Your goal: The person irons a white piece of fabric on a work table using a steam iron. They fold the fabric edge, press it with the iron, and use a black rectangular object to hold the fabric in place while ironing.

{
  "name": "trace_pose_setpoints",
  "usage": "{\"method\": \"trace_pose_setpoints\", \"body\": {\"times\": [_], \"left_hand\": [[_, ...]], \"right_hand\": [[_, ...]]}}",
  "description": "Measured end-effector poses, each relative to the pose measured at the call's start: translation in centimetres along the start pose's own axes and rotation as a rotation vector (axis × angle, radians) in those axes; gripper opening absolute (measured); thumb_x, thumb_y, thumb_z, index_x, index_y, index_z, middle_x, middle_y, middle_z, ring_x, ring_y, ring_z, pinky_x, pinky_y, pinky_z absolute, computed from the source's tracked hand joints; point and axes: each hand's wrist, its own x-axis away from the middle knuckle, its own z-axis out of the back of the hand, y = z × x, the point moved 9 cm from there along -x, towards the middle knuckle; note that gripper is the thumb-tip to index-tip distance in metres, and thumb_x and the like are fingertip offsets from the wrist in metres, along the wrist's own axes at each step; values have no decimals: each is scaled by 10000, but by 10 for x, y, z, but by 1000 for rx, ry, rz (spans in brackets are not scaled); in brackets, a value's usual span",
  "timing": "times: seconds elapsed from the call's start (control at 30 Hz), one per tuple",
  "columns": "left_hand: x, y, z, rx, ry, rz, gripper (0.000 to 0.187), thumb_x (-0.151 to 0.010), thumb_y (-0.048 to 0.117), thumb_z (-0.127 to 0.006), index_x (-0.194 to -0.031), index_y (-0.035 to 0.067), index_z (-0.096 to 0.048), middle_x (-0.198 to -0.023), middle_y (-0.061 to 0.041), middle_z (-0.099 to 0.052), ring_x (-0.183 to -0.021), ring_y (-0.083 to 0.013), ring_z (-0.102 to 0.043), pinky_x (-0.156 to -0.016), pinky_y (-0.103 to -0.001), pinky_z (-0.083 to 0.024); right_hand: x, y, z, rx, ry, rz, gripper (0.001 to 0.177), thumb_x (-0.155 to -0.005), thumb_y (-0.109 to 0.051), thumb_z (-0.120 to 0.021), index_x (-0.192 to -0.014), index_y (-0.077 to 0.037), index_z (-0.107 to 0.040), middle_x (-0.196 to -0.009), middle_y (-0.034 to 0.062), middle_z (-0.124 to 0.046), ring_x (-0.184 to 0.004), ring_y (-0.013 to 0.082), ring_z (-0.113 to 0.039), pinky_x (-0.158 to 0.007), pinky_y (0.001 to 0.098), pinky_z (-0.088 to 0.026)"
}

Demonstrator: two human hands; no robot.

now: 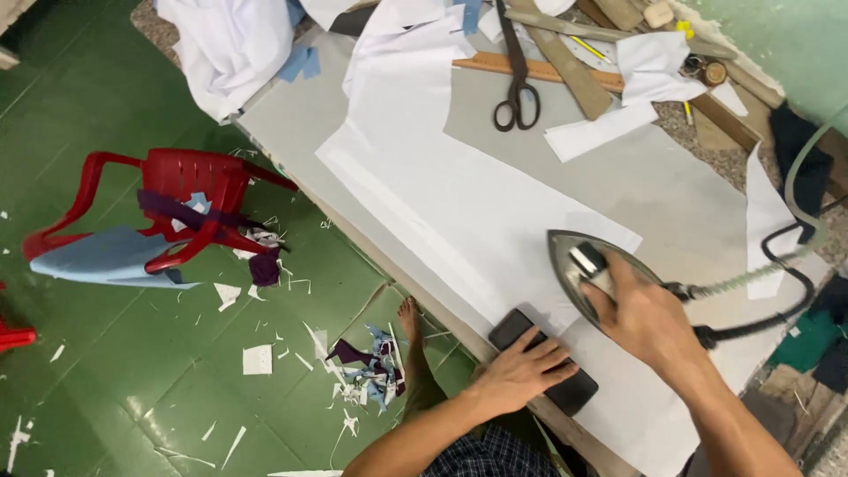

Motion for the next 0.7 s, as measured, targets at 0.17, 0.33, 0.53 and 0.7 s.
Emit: {"method": "trace_pose_setpoints", "body": {"times": [0.17, 0.33, 0.53, 0.7], "left_hand": [[8, 1, 21, -87, 376, -95, 725, -789, 229, -818, -1429, 85, -509, -1355, -143, -542, -1330, -318, -478, -1287, -552, -310], [-13, -33, -12, -67, 230, -93, 813, -710, 134, -840, -1406, 71, -424, -1525, -160, -469, -1448, -304, -428, -1258, -497, -307], [4, -79, 3, 429, 8, 117, 396, -1028, 160, -397, -1386, 16, -485, -1008, -111, -694, -1121, -225, -579, -1099, -340, -380], [14, -77, 17, 122, 214, -58, 457, -685, -191, -576, -1016, 123, -556, -745, -8, -513, -718, -224, -468, -604, -361, -323]], "right_hand": [[-60, -136, -34, 20, -81, 300, 512, -1033, -487, -444, -1317, -61, -430, -876, 179, -716, -656, 392, -697, -550, 525, -599], [-98, -216, -86, 37, -111, 454, 412, -1071, -458, -476, -1128, -50, -466, -773, 129, -650, -608, 347, -611, -526, 492, -533], [-117, -222, -113, 45, -129, 374, 504, -1061, -547, -386, -1112, -49, -443, -794, 158, -660, -641, 418, -623, -547, 546, -499], [-81, -224, -82, 68, 387, 666, 510, -994, -389, -619, -1353, -40, -518, -1047, 204, -675, -807, 386, -689, -545, 464, -581]]}}
